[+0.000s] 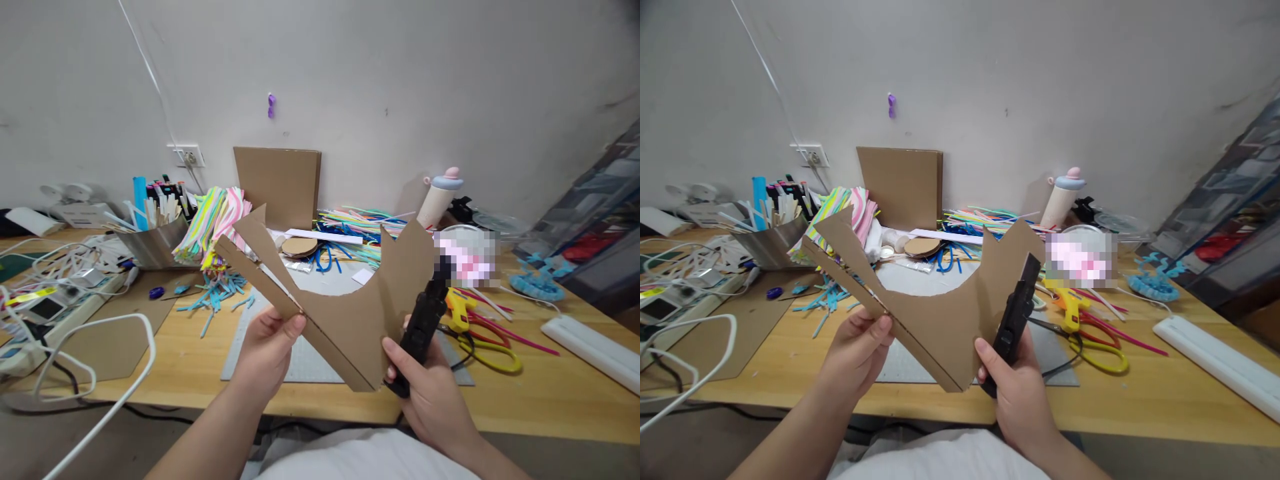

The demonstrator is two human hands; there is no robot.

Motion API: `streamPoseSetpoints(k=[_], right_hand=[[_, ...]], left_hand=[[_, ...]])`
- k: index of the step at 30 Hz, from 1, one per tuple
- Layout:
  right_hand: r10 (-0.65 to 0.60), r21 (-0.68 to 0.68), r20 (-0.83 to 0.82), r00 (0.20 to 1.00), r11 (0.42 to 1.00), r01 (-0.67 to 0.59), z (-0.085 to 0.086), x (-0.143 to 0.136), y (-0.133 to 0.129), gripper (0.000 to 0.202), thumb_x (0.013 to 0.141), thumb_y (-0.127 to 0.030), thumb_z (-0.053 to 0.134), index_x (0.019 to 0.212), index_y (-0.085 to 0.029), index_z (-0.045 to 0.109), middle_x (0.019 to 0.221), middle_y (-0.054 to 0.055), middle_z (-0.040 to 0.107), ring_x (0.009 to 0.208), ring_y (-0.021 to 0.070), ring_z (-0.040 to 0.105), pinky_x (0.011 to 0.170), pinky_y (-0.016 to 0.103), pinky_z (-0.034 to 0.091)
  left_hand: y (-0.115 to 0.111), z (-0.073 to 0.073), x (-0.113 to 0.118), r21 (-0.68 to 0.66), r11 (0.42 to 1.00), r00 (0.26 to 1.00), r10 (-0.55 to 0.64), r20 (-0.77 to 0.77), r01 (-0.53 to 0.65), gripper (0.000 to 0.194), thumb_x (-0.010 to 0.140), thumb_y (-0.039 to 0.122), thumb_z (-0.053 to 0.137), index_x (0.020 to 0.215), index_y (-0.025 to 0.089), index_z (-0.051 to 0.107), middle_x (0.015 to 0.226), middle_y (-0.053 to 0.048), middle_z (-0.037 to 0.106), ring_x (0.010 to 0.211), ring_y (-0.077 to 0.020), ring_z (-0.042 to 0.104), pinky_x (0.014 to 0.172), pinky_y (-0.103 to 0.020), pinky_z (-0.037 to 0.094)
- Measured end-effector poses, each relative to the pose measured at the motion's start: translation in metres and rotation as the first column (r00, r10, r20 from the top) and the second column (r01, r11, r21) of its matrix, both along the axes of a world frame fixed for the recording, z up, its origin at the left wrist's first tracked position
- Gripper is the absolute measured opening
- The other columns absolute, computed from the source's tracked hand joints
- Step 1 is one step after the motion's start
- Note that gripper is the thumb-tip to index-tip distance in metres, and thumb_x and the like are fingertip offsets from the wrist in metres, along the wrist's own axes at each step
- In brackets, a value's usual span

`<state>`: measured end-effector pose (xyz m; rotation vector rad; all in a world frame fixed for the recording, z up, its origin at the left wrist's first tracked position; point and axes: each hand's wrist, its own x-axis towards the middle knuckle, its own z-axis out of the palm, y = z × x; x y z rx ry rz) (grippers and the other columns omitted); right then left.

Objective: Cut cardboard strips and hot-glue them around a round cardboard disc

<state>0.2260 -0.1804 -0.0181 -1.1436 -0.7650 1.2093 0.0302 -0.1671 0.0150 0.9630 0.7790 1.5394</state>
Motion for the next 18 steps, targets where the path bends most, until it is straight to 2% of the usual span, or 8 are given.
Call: streamPoseSetpoints(k=[4,7,9,10,11,14,16,18], right_hand=[[-0.058,-0.03,-0.012,0.998,0.998,0.058,0.007,0.0,-0.004,0.056,0.057,-0.039,0.087,0.099,-0.026,0.053,0.066,-0.011,0.052,0.046,0.0069,0.049,0.042,0.019,0.043],[-0.052,-0.043,-0.002,0.999,0.998,0.052,0.009,0.003,-0.003,0.055,0.059,-0.04,0.086,0.099,-0.026,0.051,0.063,-0.011,0.051,0.046,0.0069,0.048,0.043,0.018,0.043],[-0.007,-0.049,0.011,1.0,0.999,0.007,0.009,0.008,0.002,0.053,0.061,-0.04,0.085,0.099,-0.025,0.05,0.059,-0.012,0.049,0.045,0.0065,0.046,0.042,0.017,0.04],[0.035,-0.046,0.021,0.999,0.998,-0.034,0.009,0.011,0.006,0.051,0.064,-0.041,0.083,0.099,-0.025,0.05,0.058,-0.012,0.049,0.044,0.0061,0.044,0.041,0.017,0.038],[0.088,-0.041,0.037,0.995,0.995,-0.087,0.009,0.015,0.012,0.049,0.066,-0.041,0.082,0.1,-0.026,0.049,0.059,-0.012,0.048,0.044,0.0057,0.043,0.041,0.016,0.037],[0.241,-0.029,0.109,0.964,0.97,-0.24,0.007,0.027,0.029,0.046,0.071,-0.038,0.078,0.104,-0.025,0.049,0.058,-0.012,0.048,0.044,0.0056,0.041,0.04,0.016,0.034],[0.313,-0.04,0.151,0.938,0.95,-0.311,0.006,0.034,0.04,0.046,0.071,-0.034,0.079,0.106,-0.024,0.052,0.056,-0.011,0.049,0.044,0.0064,0.042,0.041,0.017,0.034],[0.363,-0.061,0.168,0.917,0.932,-0.357,0.004,0.037,0.048,0.05,0.069,-0.031,0.08,0.111,-0.023,0.054,0.055,-0.011,0.05,0.044,0.0071,0.042,0.041,0.018,0.034]], left_hand=[[-0.001,-0.001,0.001,0.026,0.999,0.999,-0.034,-0.019,0.035,0.025,0.073,0.036,0.078,0.093,0.022,0.073,0.091,-0.007,0.074,0.088,-0.0245,0.068,0.08,-0.038,0.055],[0.002,-0.004,-0.003,0.221,0.934,0.941,0.313,-0.131,-0.28,0.041,0.08,0.035,0.071,0.118,0.03,0.058,0.117,-0.005,0.062,0.106,-0.0228,0.061,0.089,-0.04,0.051],[0.003,-0.005,-0.012,0.519,0.662,0.652,0.72,-0.239,-0.541,0.055,0.079,0.027,0.073,0.127,0.035,0.047,0.129,-0.003,0.049,0.119,-0.0206,0.052,0.101,-0.04,0.042],[0.002,-0.005,-0.018,0.672,0.511,0.445,0.848,-0.289,-0.536,0.062,0.075,0.024,0.076,0.128,0.035,0.046,0.131,-0.003,0.046,0.125,-0.0225,0.046,0.108,-0.043,0.035],[0.0,-0.005,-0.024,0.796,0.437,0.268,0.897,-0.351,-0.419,0.063,0.072,0.023,0.079,0.127,0.032,0.049,0.131,-0.004,0.046,0.128,-0.0255,0.043,0.11,-0.046,0.031],[-0.008,-0.005,-0.039,0.761,0.64,0.039,0.762,-0.646,0.107,0.041,0.079,0.029,0.076,0.116,0.028,0.059,0.122,-0.005,0.059,0.121,-0.0271,0.052,0.111,-0.047,0.024],[-0.013,-0.01,-0.042,0.632,0.742,0.03,0.643,-0.765,0.226,0.03,0.084,0.031,0.072,0.112,0.026,0.061,0.115,-0.004,0.066,0.112,-0.0249,0.059,0.105,-0.043,0.028],[-0.015,-0.018,-0.041,0.57,0.798,0.077,0.567,-0.82,0.198,0.022,0.086,0.027,0.069,0.107,0.025,0.062,0.109,-0.003,0.069,0.104,-0.0219,0.063,0.096,-0.039,0.033]])
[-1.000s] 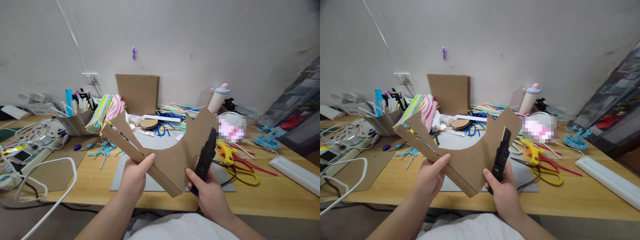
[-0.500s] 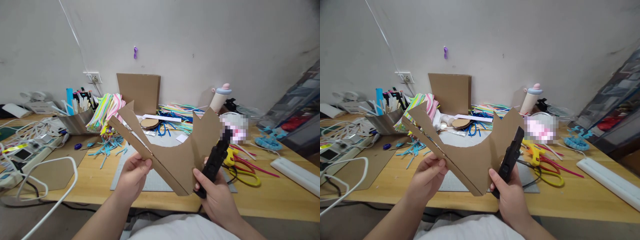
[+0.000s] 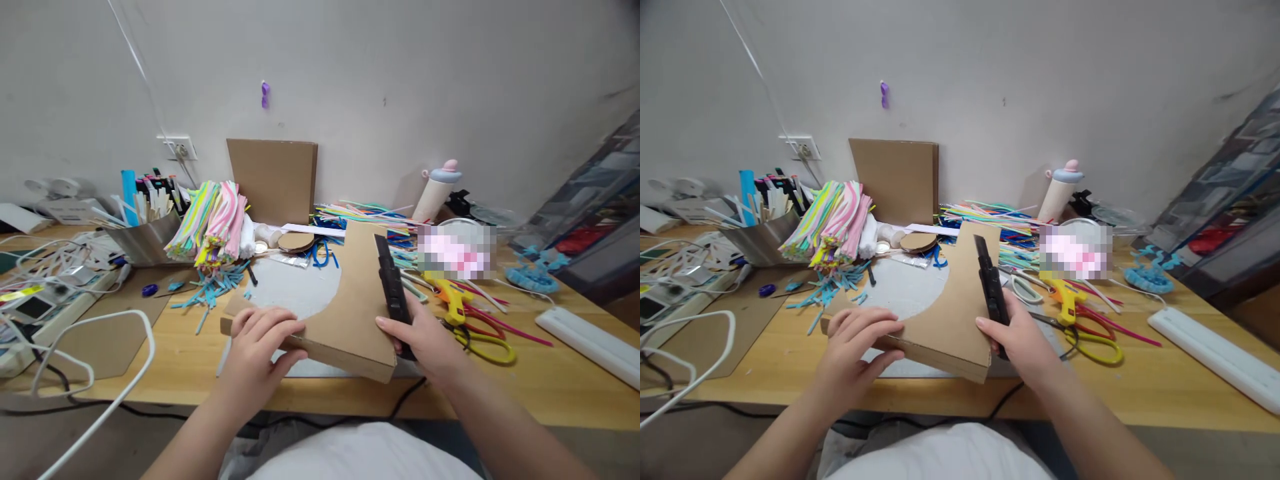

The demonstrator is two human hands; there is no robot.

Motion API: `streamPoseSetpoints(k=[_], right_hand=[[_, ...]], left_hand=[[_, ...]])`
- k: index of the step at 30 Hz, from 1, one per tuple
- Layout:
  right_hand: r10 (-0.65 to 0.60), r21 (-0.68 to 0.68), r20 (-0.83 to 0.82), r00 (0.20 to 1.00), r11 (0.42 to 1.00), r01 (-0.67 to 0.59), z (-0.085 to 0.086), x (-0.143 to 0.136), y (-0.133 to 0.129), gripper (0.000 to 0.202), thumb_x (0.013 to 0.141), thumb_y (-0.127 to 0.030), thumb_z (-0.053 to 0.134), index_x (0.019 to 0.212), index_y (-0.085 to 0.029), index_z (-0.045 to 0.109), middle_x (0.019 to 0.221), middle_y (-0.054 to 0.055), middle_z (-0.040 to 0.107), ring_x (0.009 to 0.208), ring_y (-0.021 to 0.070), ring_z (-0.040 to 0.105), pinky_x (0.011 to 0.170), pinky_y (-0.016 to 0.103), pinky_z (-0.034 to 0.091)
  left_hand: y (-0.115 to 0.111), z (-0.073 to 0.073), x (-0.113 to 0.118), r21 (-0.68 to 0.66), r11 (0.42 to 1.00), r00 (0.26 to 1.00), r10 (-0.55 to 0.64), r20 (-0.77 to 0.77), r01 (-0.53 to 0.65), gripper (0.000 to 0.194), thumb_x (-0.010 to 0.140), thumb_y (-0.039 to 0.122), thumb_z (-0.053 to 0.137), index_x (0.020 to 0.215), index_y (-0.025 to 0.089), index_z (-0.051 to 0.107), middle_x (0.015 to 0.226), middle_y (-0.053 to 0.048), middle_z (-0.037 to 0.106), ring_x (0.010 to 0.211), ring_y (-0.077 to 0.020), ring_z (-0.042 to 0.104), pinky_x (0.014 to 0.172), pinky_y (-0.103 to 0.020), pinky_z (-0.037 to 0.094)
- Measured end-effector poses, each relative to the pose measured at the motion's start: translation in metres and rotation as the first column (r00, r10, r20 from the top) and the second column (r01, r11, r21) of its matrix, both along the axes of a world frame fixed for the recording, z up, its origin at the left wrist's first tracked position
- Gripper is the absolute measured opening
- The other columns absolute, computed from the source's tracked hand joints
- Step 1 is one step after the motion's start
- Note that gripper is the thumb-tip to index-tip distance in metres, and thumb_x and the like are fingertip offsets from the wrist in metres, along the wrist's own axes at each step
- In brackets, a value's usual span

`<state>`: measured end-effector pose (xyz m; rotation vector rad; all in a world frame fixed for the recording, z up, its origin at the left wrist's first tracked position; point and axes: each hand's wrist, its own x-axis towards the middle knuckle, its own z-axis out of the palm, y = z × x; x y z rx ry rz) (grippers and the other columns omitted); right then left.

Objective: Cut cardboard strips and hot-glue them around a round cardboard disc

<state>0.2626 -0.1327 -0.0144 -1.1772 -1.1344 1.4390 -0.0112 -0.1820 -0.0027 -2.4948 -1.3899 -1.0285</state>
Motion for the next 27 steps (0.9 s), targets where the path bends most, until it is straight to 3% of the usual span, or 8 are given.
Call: streamPoseSetpoints(k=[4,10,18,20,23,25,27], right_hand=[[0.068,-0.059,0.015,0.998,0.996,-0.067,-0.008,-0.003,0.009,0.052,0.068,-0.028,0.077,0.114,-0.021,0.054,0.055,-0.01,0.051,0.042,0.0071,0.041,0.04,0.018,0.032],[0.083,-0.15,-0.03,0.996,0.985,-0.086,-0.016,-0.006,0.012,0.04,0.067,-0.028,0.075,0.1,-0.021,0.054,0.056,-0.011,0.049,0.04,0.0052,0.039,0.038,0.017,0.03],[0.065,-0.28,-0.122,0.99,0.955,-0.097,-0.009,-0.004,0.0,0.036,0.067,-0.027,0.075,0.094,-0.021,0.052,0.057,-0.011,0.046,0.04,0.003,0.036,0.037,0.014,0.024],[0.054,-0.297,-0.142,0.988,0.95,-0.095,-0.006,-0.004,-0.002,0.037,0.066,-0.027,0.075,0.095,-0.022,0.052,0.058,-0.011,0.046,0.04,0.0032,0.036,0.037,0.015,0.024],[0.04,-0.307,-0.161,0.986,0.948,-0.089,-0.003,-0.005,-0.005,0.039,0.066,-0.027,0.075,0.096,-0.023,0.051,0.058,-0.011,0.047,0.041,0.0035,0.037,0.038,0.015,0.026],[0.037,-0.305,-0.164,0.986,0.949,-0.087,0.001,-0.005,-0.006,0.039,0.066,-0.027,0.075,0.097,-0.023,0.051,0.06,-0.011,0.048,0.041,0.0034,0.037,0.038,0.015,0.027],[0.04,-0.297,-0.162,0.986,0.951,-0.087,0.004,-0.006,-0.007,0.039,0.066,-0.027,0.075,0.096,-0.022,0.051,0.06,-0.011,0.049,0.04,0.0031,0.038,0.038,0.015,0.027]], left_hand=[[0.003,-0.016,0.003,-0.073,0.997,0.996,0.012,0.09,-0.005,0.011,0.086,0.02,0.068,0.096,0.023,0.064,0.099,0.0,0.071,0.091,-0.0172,0.066,0.087,-0.034,0.038],[0.01,-0.022,0.004,0.029,0.998,0.987,-0.064,0.145,0.061,0.005,0.088,0.018,0.065,0.088,0.023,0.066,0.093,0.001,0.074,0.084,-0.0139,0.068,0.079,-0.03,0.044],[-0.003,-0.009,0.003,0.275,0.948,0.977,-0.191,0.097,0.158,0.021,0.087,0.007,0.061,0.095,0.025,0.069,0.089,0.001,0.078,0.088,-0.0166,0.07,0.085,-0.036,0.04],[-0.006,-0.004,0.003,0.279,0.949,0.964,-0.199,0.176,0.145,0.018,0.086,0.007,0.062,0.09,0.024,0.067,0.086,0.001,0.077,0.087,-0.0173,0.07,0.086,-0.037,0.04],[-0.007,0.004,0.007,0.245,0.966,0.959,-0.146,0.242,0.085,0.011,0.093,0.019,0.058,0.084,0.023,0.064,0.086,-0.002,0.075,0.09,-0.0194,0.068,0.089,-0.04,0.039],[-0.006,0.008,0.011,0.248,0.966,0.979,-0.117,0.17,0.072,0.015,0.095,0.033,0.056,0.092,0.021,0.065,0.095,-0.006,0.075,0.094,-0.0217,0.067,0.09,-0.04,0.038],[-0.004,0.01,0.016,0.25,0.966,0.991,-0.094,0.099,0.067,0.017,0.091,0.034,0.063,0.101,0.02,0.065,0.1,-0.007,0.075,0.095,-0.022,0.067,0.089,-0.039,0.038]])
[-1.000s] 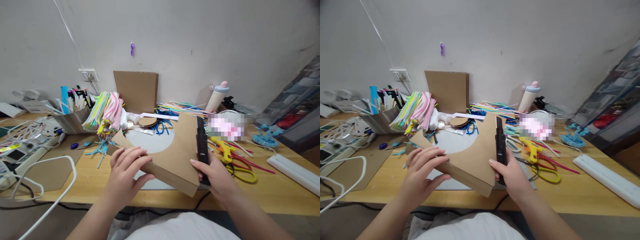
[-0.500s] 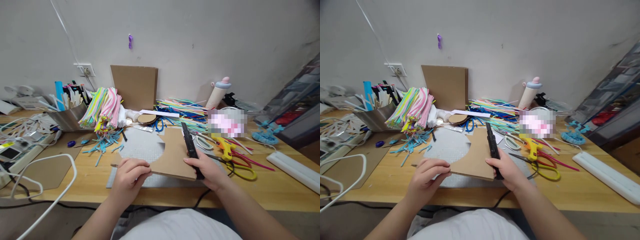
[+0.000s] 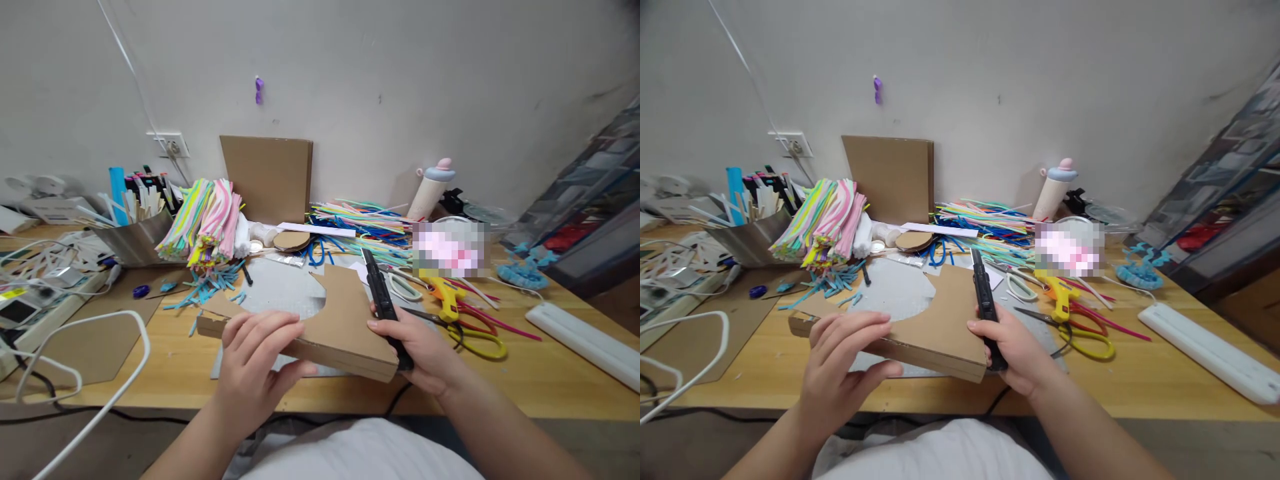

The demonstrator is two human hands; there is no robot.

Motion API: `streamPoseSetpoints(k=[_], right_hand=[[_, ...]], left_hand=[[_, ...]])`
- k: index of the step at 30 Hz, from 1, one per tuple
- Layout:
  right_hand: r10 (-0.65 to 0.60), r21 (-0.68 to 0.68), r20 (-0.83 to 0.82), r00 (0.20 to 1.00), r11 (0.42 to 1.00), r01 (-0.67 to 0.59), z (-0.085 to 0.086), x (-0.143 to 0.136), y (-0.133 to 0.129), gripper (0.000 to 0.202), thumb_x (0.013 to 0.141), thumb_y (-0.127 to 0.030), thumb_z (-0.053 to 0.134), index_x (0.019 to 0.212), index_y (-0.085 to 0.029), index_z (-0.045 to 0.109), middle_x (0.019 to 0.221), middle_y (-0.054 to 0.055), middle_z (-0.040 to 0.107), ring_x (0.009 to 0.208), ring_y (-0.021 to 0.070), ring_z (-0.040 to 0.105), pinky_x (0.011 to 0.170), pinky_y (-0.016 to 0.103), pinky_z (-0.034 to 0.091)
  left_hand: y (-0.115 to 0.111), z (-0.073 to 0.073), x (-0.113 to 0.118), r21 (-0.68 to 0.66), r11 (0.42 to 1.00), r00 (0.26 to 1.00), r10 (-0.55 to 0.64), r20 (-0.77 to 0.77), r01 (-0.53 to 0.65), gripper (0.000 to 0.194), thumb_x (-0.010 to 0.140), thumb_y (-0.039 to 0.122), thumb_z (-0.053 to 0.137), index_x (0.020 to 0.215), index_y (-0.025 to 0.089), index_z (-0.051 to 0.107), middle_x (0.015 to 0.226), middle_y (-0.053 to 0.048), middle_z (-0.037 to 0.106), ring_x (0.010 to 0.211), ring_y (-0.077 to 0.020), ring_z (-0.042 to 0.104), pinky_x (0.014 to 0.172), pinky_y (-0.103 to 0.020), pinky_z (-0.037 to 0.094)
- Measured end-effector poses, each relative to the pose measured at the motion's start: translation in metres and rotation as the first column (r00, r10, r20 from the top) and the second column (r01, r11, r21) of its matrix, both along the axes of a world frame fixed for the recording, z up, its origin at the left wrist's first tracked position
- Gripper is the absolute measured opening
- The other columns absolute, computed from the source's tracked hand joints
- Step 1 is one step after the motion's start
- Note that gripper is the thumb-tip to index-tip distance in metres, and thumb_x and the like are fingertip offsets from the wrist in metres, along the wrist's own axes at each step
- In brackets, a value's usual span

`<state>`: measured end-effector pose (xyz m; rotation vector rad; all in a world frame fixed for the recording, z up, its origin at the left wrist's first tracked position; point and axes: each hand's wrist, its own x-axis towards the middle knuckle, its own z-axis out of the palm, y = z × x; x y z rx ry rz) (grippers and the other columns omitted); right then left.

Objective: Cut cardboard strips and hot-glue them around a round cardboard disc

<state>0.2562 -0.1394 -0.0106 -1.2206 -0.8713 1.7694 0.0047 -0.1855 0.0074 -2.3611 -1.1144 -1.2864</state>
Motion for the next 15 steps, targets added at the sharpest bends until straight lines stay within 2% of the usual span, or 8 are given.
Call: streamPoseSetpoints(k=[2,4,6,9,11,13,15], right_hand=[[0.003,0.014,0.005,1.0,1.0,-0.003,0.002,-0.002,-0.001,0.039,0.066,-0.028,0.076,0.095,-0.022,0.05,0.058,-0.011,0.048,0.039,0.0029,0.037,0.037,0.015,0.025],[0.003,0.034,0.014,1.0,0.999,-0.003,0.003,-0.006,-0.001,0.039,0.066,-0.028,0.076,0.094,-0.022,0.05,0.056,-0.012,0.047,0.037,0.0031,0.038,0.036,0.015,0.025],[-0.009,0.067,0.025,1.0,0.998,0.007,0.001,-0.009,0.0,0.039,0.066,-0.029,0.076,0.093,-0.023,0.048,0.055,-0.012,0.047,0.038,0.0039,0.039,0.037,0.015,0.027],[-0.03,0.115,0.04,0.999,0.993,0.026,-0.006,-0.012,0.006,0.04,0.068,-0.032,0.076,0.093,-0.024,0.046,0.056,-0.012,0.048,0.04,0.0045,0.041,0.039,0.015,0.03],[-0.032,0.126,0.048,0.998,0.992,0.026,-0.011,-0.013,0.011,0.041,0.068,-0.034,0.074,0.094,-0.024,0.044,0.057,-0.012,0.048,0.04,0.0043,0.041,0.04,0.016,0.03],[-0.007,0.122,0.061,0.998,0.992,-0.001,-0.015,-0.012,0.015,0.039,0.069,-0.035,0.072,0.094,-0.024,0.044,0.057,-0.012,0.046,0.04,0.0044,0.039,0.04,0.016,0.029],[0.048,0.123,0.089,0.995,0.991,-0.059,-0.018,-0.012,0.019,0.036,0.07,-0.034,0.07,0.093,-0.023,0.044,0.055,-0.012,0.044,0.04,0.0052,0.038,0.04,0.017,0.029]], left_hand=[[0.002,0.001,0.004,-0.017,1.0,1.0,-0.011,-0.008,0.01,0.011,0.087,0.022,0.068,0.098,0.022,0.066,0.094,-0.003,0.075,0.089,-0.0185,0.067,0.086,-0.035,0.038],[0.004,0.001,0.005,-0.054,0.997,0.998,-0.054,0.013,0.054,0.01,0.088,0.013,0.064,0.087,0.023,0.065,0.084,0.002,0.074,0.082,-0.0153,0.066,0.083,-0.033,0.038],[0.005,0.0,0.003,-0.11,0.992,0.998,-0.058,0.021,0.06,0.013,0.091,0.013,0.059,0.084,0.022,0.063,0.082,0.002,0.073,0.08,-0.0145,0.065,0.082,-0.033,0.038],[0.004,-0.009,-0.003,-0.142,0.989,0.999,0.045,0.014,-0.042,0.014,0.094,0.014,0.051,0.094,0.023,0.062,0.093,-0.002,0.072,0.091,-0.018,0.064,0.086,-0.036,0.039],[0.002,-0.019,-0.008,-0.081,0.985,0.988,0.151,-0.025,-0.152,0.015,0.092,0.026,0.058,0.107,0.024,0.061,0.106,-0.007,0.071,0.102,-0.0233,0.062,0.091,-0.04,0.039],[-0.002,-0.032,-0.012,-0.001,0.973,0.964,0.229,-0.135,-0.231,0.031,0.088,0.037,0.066,0.116,0.026,0.061,0.114,-0.008,0.069,0.109,-0.0268,0.06,0.097,-0.042,0.036],[-0.005,-0.043,-0.017,0.081,0.967,0.933,0.255,-0.254,-0.242,0.031,0.09,0.029,0.064,0.12,0.03,0.062,0.115,-0.006,0.071,0.111,-0.0252,0.061,0.103,-0.041,0.031]])
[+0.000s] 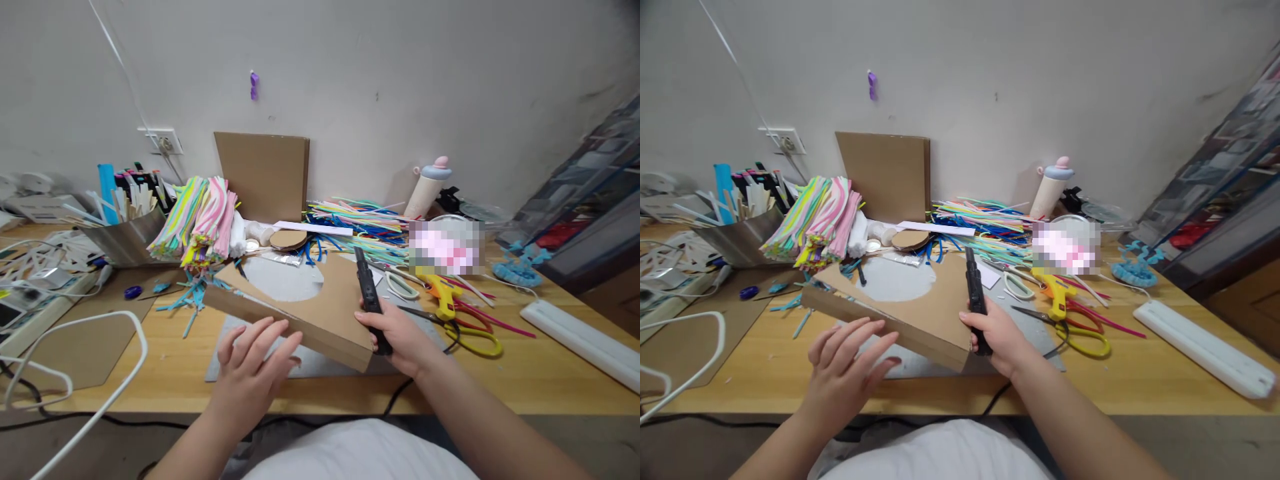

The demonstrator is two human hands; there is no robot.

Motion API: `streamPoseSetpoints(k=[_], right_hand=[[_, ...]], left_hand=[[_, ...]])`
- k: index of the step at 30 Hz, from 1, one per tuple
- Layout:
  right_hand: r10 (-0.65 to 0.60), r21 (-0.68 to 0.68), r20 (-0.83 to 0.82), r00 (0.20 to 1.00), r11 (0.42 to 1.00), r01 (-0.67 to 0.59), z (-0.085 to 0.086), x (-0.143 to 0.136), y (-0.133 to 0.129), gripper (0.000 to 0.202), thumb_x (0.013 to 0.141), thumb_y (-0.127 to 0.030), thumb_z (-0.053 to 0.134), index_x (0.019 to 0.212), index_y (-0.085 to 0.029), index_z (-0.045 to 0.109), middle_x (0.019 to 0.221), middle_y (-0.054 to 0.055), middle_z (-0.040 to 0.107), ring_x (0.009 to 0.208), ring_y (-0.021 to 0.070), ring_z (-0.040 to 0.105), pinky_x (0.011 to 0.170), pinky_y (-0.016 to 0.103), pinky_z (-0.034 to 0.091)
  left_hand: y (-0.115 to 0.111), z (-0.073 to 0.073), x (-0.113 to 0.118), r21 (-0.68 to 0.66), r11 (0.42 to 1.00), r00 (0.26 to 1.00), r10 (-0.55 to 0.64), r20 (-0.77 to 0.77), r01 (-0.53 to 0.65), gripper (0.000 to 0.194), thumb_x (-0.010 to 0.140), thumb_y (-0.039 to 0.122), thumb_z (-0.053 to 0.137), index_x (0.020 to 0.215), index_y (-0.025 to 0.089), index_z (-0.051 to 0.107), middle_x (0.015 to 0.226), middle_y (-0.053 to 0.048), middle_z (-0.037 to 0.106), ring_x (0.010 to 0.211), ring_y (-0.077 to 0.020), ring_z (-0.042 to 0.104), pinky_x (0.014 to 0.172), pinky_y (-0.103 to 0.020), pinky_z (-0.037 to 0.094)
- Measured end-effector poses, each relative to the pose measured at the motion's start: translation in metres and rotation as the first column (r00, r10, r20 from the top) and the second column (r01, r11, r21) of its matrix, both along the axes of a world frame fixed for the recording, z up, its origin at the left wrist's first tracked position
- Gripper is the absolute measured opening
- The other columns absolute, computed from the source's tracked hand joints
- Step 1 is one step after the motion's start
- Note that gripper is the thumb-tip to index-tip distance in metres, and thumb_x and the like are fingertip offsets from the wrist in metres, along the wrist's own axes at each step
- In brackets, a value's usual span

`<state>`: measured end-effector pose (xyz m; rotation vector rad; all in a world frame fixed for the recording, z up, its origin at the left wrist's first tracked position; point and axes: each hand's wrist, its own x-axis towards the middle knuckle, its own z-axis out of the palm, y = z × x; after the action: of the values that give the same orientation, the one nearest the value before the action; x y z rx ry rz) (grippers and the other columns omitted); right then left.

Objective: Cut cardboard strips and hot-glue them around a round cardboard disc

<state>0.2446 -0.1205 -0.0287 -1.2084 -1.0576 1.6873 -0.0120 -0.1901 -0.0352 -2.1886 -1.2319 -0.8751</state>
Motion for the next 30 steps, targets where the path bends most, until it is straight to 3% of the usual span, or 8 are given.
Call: streamPoseSetpoints(k=[3,7,10,14,17,22,26,30], right_hand=[[0.09,0.029,0.079,0.993,0.995,-0.092,-0.004,-0.002,0.005,0.034,0.07,-0.033,0.068,0.095,-0.022,0.048,0.054,-0.011,0.045,0.04,0.0067,0.038,0.04,0.019,0.031],[0.077,0.144,0.27,0.96,0.982,-0.119,-0.012,-0.003,0.017,0.045,0.073,-0.035,0.066,0.113,-0.024,0.05,0.06,-0.009,0.052,0.043,0.0111,0.045,0.044,0.024,0.039],[-0.02,0.267,0.45,0.893,0.957,-0.114,-0.017,0.003,0.028,0.039,0.073,-0.034,0.068,0.109,-0.024,0.057,0.079,0.0,0.063,0.067,0.0197,0.061,0.061,0.032,0.047],[-0.074,0.362,0.59,0.804,0.914,-0.182,-0.01,0.017,0.024,0.042,0.08,-0.035,0.066,0.12,-0.026,0.057,0.106,0.006,0.067,0.1,0.0281,0.062,0.082,0.039,0.046],[0.068,0.343,0.675,0.735,0.853,-0.395,0.001,0.027,0.006,0.039,0.09,-0.035,0.057,0.129,-0.031,0.055,0.113,0.004,0.07,0.103,0.0262,0.064,0.089,0.04,0.047],[0.233,0.219,0.864,0.446,0.625,-0.749,0.012,0.035,-0.019,0.051,0.094,-0.02,0.051,0.141,-0.038,0.047,0.129,0.002,0.066,0.112,0.0224,0.064,0.092,0.035,0.05],[0.256,0.08,0.933,0.251,0.533,-0.842,0.01,0.036,-0.023,0.059,0.093,-0.011,0.047,0.143,-0.043,0.043,0.104,0.001,0.073,0.086,0.0207,0.071,0.07,0.03,0.053],[0.268,0.026,0.945,0.19,0.517,-0.856,0.009,0.035,-0.02,0.059,0.096,-0.014,0.045,0.145,-0.045,0.039,0.102,0.002,0.071,0.082,0.0208,0.07,0.067,0.031,0.052]], left_hand=[[-0.003,-0.01,-0.005,0.031,0.996,0.993,-0.081,-0.091,0.085,0.038,0.093,0.008,0.052,0.126,0.026,0.062,0.112,-0.004,0.074,0.109,-0.0206,0.063,0.105,-0.038,0.028],[-0.002,-0.02,-0.004,-0.119,0.968,0.972,-0.228,-0.058,0.22,0.034,0.094,0.005,0.044,0.12,0.017,0.063,0.108,-0.006,0.075,0.104,-0.0208,0.065,0.094,-0.036,0.04],[0.0,-0.029,0.001,-0.254,0.95,0.981,-0.193,-0.029,0.18,0.028,0.096,0.009,0.043,0.111,0.017,0.065,0.103,-0.007,0.074,0.093,-0.0211,0.066,0.081,-0.035,0.047],[0.001,-0.034,0.005,-0.457,0.875,0.986,-0.158,0.044,0.161,0.018,0.094,0.021,0.053,0.108,0.018,0.064,0.103,-0.008,0.071,0.091,-0.0223,0.064,0.078,-0.036,0.051],[0.0,-0.033,0.004,-0.552,0.814,0.983,-0.138,0.119,0.181,0.02,0.093,0.023,0.056,0.111,0.019,0.063,0.109,-0.009,0.068,0.098,-0.0236,0.063,0.083,-0.039,0.052],[0.004,-0.037,0.001,-0.582,0.795,0.978,-0.066,0.2,0.173,0.021,0.094,0.021,0.052,0.111,0.023,0.065,0.113,-0.008,0.064,0.104,-0.0235,0.061,0.087,-0.039,0.052],[0.006,-0.042,-0.001,-0.612,0.764,0.972,-0.08,0.223,0.203,0.021,0.094,0.022,0.053,0.112,0.025,0.064,0.112,-0.008,0.063,0.101,-0.0235,0.06,0.083,-0.039,0.052],[0.007,-0.044,-0.002,-0.605,0.765,0.968,-0.096,0.233,0.222,0.022,0.093,0.021,0.055,0.114,0.023,0.062,0.113,-0.009,0.062,0.102,-0.0236,0.059,0.084,-0.04,0.051]])
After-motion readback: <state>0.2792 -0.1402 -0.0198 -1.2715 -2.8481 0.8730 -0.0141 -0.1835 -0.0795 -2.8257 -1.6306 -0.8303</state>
